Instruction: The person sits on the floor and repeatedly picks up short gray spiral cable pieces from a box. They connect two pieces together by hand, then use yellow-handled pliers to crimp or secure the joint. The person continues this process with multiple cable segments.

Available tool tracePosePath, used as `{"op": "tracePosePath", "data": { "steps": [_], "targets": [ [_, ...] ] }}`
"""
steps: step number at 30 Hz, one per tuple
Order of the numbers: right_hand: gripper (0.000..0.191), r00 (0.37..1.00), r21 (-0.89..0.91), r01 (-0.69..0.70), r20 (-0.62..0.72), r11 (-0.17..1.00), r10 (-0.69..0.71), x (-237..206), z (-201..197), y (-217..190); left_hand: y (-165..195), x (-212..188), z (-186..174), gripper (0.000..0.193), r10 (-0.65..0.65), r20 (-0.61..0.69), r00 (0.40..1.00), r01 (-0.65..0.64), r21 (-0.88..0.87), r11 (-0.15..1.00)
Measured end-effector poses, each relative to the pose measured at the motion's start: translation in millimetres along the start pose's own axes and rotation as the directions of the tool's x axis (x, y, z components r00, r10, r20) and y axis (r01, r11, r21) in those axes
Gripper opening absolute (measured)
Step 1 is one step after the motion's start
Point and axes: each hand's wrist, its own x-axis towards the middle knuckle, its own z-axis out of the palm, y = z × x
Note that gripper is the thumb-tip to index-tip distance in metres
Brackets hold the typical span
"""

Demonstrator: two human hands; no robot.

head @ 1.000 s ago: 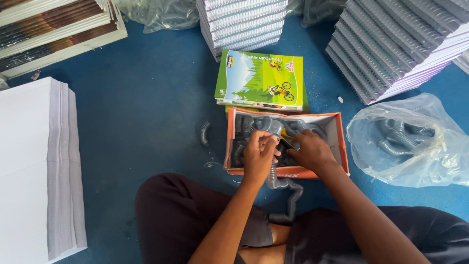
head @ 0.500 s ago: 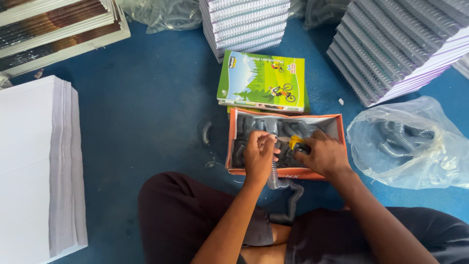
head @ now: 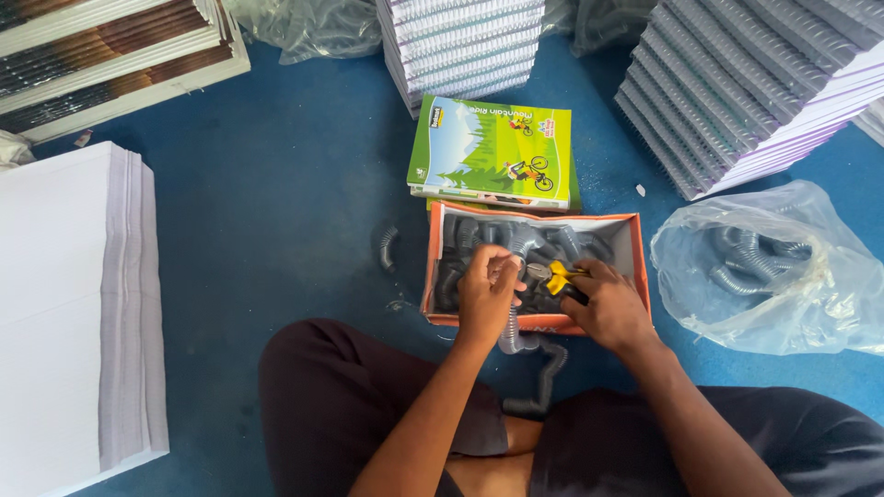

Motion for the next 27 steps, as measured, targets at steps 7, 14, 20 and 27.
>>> {"op": "tracePosePath", "data": {
  "steps": [7,14,20,27],
  "targets": [
    [0.039,1.0,0.011,-0.007,0.028,1.0,0.007,2.0,-4.9,-6.9,2.3,1.0,0.0,0.018,-0.042,0.025,0.999,0.041,0.044,0.998],
    [0.035,1.0,0.005,0.02,0.018,1.0,-0.02,3.3,-9.1,-11.5,-2.1,3.4,-1.1,0.018,-0.047,0.022,0.999,0.046,0.051,0.998],
    [0.029,0.999,-0.002,0.043,-0.034,0.999,-0.043,5.3,-9.4,-13.1,-4.2,4.9,-1.8,0.02,-0.073,0.023,0.997,0.073,0.014,0.997],
    [0.026,0.998,0.028,-0.057,0.01,0.998,0.056,9.1,-8.4,-17.2,-6.1,6.4,-2.4,0.021,-0.115,0.039,0.993,0.113,0.042,0.993]
  ]
}}
